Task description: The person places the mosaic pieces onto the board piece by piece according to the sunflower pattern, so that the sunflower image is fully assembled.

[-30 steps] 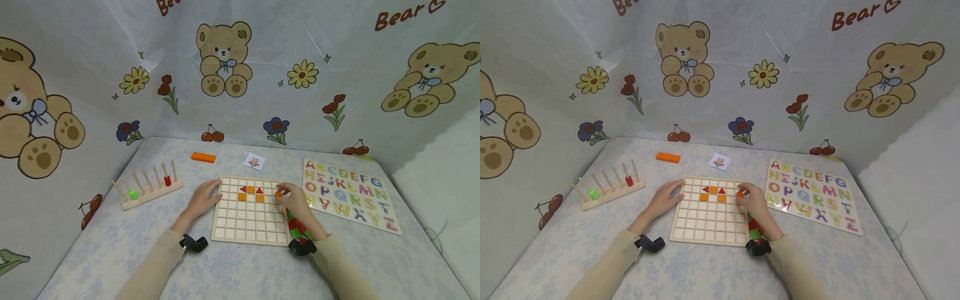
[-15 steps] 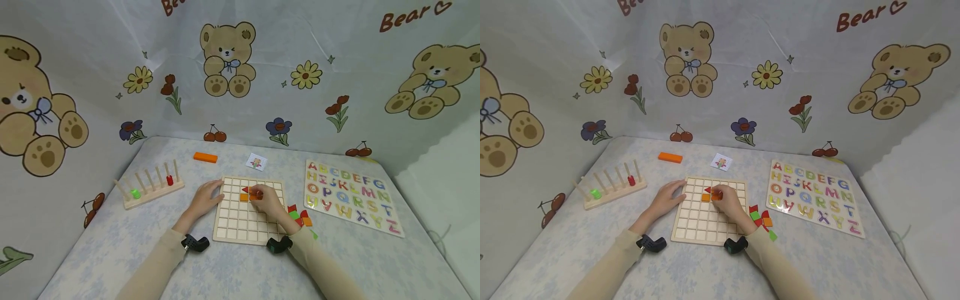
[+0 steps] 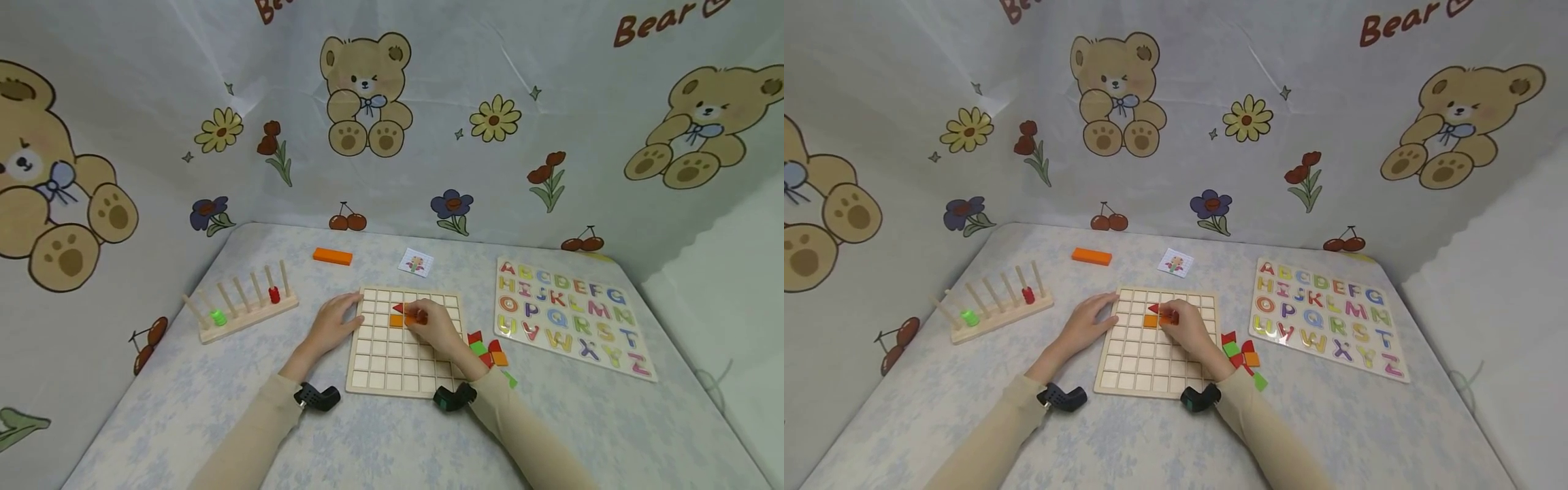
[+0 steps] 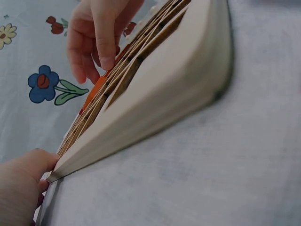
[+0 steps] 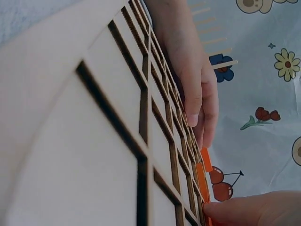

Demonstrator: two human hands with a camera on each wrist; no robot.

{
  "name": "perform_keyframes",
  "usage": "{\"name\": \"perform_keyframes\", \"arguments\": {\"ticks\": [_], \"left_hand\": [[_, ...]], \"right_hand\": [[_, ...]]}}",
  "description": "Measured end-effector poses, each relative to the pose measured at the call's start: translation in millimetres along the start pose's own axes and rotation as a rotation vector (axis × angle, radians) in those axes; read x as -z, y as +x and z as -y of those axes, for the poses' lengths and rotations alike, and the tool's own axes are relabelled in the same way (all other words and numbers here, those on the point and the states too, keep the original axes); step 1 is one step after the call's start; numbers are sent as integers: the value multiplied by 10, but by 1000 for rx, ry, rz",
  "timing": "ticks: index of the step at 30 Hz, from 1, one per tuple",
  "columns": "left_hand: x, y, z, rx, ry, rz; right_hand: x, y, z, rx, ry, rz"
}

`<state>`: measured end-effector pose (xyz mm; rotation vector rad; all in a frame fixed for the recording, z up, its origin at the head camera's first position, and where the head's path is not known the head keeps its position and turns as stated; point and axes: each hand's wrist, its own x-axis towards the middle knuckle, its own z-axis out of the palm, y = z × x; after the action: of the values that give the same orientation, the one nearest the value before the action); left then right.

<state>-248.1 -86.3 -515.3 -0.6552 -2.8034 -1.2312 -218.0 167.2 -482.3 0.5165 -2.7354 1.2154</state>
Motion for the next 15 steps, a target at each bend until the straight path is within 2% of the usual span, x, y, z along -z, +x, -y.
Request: {"name": "perform_keyframes", "arguments": {"ticks": [4,8,11,15], "left_hand": [[2,0,-4,-6,0,-3],[1,3,-6,-10,2,2],[-4,9,-2,-9,1,6],[-12,14,26,-17,9,-9]], "right_hand": [[51,-43,11,-3,19,1],[215,-183,-29,-4,17,-32],[402,-345,-131,-16,-27,-69],[670,-583,-299,-78,-129,-115]]}}
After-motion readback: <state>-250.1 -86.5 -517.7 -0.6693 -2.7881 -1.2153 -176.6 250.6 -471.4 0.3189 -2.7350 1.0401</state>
